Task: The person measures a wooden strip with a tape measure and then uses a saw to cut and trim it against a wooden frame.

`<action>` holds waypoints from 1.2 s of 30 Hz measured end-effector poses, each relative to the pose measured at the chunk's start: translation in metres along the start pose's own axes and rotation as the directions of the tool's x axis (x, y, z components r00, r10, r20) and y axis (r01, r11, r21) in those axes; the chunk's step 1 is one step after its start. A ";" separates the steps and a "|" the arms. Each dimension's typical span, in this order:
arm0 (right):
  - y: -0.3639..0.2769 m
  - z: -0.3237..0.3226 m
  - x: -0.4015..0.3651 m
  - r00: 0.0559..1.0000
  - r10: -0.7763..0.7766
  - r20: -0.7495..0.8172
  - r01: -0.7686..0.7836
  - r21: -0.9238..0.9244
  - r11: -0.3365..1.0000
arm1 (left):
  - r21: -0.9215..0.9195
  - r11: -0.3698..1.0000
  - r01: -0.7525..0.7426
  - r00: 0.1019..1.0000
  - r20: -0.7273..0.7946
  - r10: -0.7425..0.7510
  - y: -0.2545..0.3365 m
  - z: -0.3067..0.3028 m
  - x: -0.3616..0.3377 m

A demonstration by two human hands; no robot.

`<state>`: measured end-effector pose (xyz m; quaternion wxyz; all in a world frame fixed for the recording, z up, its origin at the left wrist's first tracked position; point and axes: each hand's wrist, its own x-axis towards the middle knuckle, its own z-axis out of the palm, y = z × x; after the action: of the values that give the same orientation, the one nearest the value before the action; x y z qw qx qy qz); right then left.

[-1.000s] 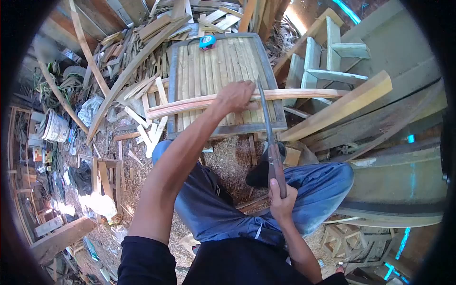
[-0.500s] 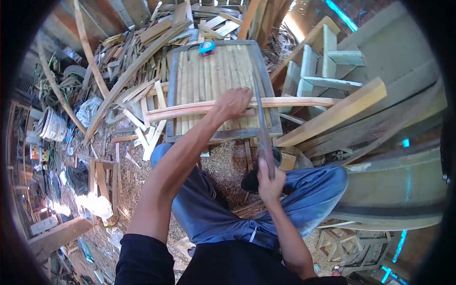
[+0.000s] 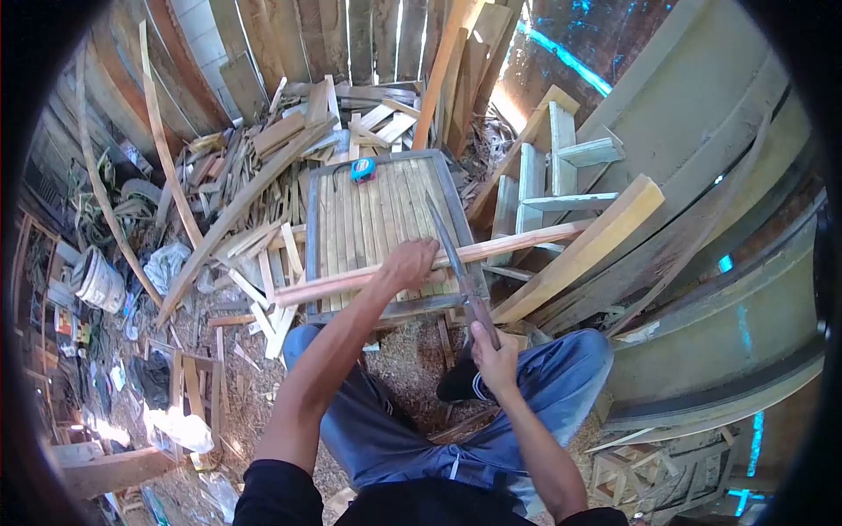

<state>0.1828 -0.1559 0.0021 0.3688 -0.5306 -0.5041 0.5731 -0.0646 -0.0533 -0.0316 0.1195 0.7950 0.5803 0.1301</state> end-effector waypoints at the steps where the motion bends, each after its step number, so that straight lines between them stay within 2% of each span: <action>1: -0.006 -0.006 0.002 1.000 -0.002 -0.005 0.002 0.010 1.000 | -0.008 1.000 0.008 1.000 -0.013 -0.008 0.004 0.000 -0.002; 3: -0.023 -0.015 0.009 0.996 -0.090 0.007 0.091 -0.068 0.994 | -0.018 1.000 0.013 1.000 -0.025 -0.013 0.009 -0.002 -0.005; 5: -0.059 -0.019 0.018 0.988 -0.154 -0.009 0.154 -0.025 0.988 | -0.007 0.999 -0.033 0.997 -0.066 0.033 0.010 -0.008 -0.007; 7: -0.088 -0.028 0.036 0.931 -0.361 0.046 0.363 -0.182 0.914 | -0.012 1.000 -0.020 0.998 -0.058 0.020 0.014 -0.019 -0.009; 8: -0.098 -0.033 0.048 0.930 -0.366 0.041 0.368 -0.174 0.913 | -0.020 1.000 -0.002 0.999 -0.046 0.001 0.016 -0.025 -0.010; 9: -0.107 -0.038 0.060 0.912 -0.399 0.099 0.411 -0.239 0.880 | -0.010 1.000 -0.007 0.999 -0.042 0.007 0.015 -0.027 -0.011; 10: -0.115 -0.041 0.070 0.892 -0.423 0.158 0.451 -0.299 0.841 | -0.007 0.999 -0.031 0.994 -0.107 0.030 0.013 -0.029 -0.013; 11: -0.123 -0.042 0.078 0.893 -0.425 0.150 0.451 -0.291 0.844 | -0.003 0.998 -0.055 0.984 -0.170 0.054 0.012 -0.029 -0.013; 15: -0.135 -0.045 0.102 0.843 -0.506 0.182 0.536 -0.366 0.761 | -0.009 1.000 0.022 0.994 -0.109 -0.023 0.012 -0.037 -0.010; 17: -0.132 -0.042 0.111 0.794 -0.576 0.196 0.602 -0.387 0.699 | -0.125 0.992 0.005 0.993 -0.115 -0.019 0.010 -0.036 -0.008; 18: -0.139 -0.043 0.115 0.851 -0.480 0.213 0.519 -0.471 0.713 | -0.123 0.992 0.018 0.995 -0.094 -0.030 0.008 -0.036 -0.006; 19: -0.136 -0.040 0.121 0.859 -0.464 0.214 0.508 -0.463 0.726 | -0.174 0.984 0.047 0.995 -0.081 -0.061 0.005 -0.036 -0.002; 21: -0.131 -0.033 0.130 0.820 -0.549 0.160 0.570 -0.310 0.761 | -0.226 0.971 0.074 0.995 -0.055 -0.088 0.005 -0.037 0.004; 23: -0.137 -0.031 0.129 0.824 -0.533 0.194 0.566 -0.333 0.754 | -0.353 0.906 0.233 0.970 0.022 -0.241 0.007 -0.041 0.001; 24: -0.136 -0.029 0.132 0.831 -0.525 0.183 0.554 -0.355 0.753 | -0.292 0.926 0.238 0.971 0.049 -0.234 0.003 -0.042 0.002; 27: -0.137 -0.027 0.135 0.839 -0.515 0.174 0.542 -0.351 0.764 | -0.309 0.899 0.311 0.950 0.074 -0.303 0.000 -0.046 -0.001; 31: -0.133 -0.029 0.139 0.824 -0.530 0.201 0.566 -0.354 0.745 | -0.358 0.895 0.268 0.962 0.042 -0.271 0.000 -0.050 -0.002; 33: -0.134 -0.031 0.139 0.828 -0.524 0.202 0.558 -0.394 0.730 | -0.382 0.874 0.300 0.949 0.028 -0.314 -0.002 -0.052 -0.001; 36: -0.132 -0.031 0.139 0.837 -0.518 0.174 0.543 -0.374 0.752 | -0.335 0.896 0.292 0.950 -0.010 -0.313 -0.013 -0.051 0.001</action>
<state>0.1752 0.0122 0.0994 0.3817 -0.4133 -0.7526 0.3421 -0.0935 -0.0466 0.0122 0.2509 0.6593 0.6703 0.2303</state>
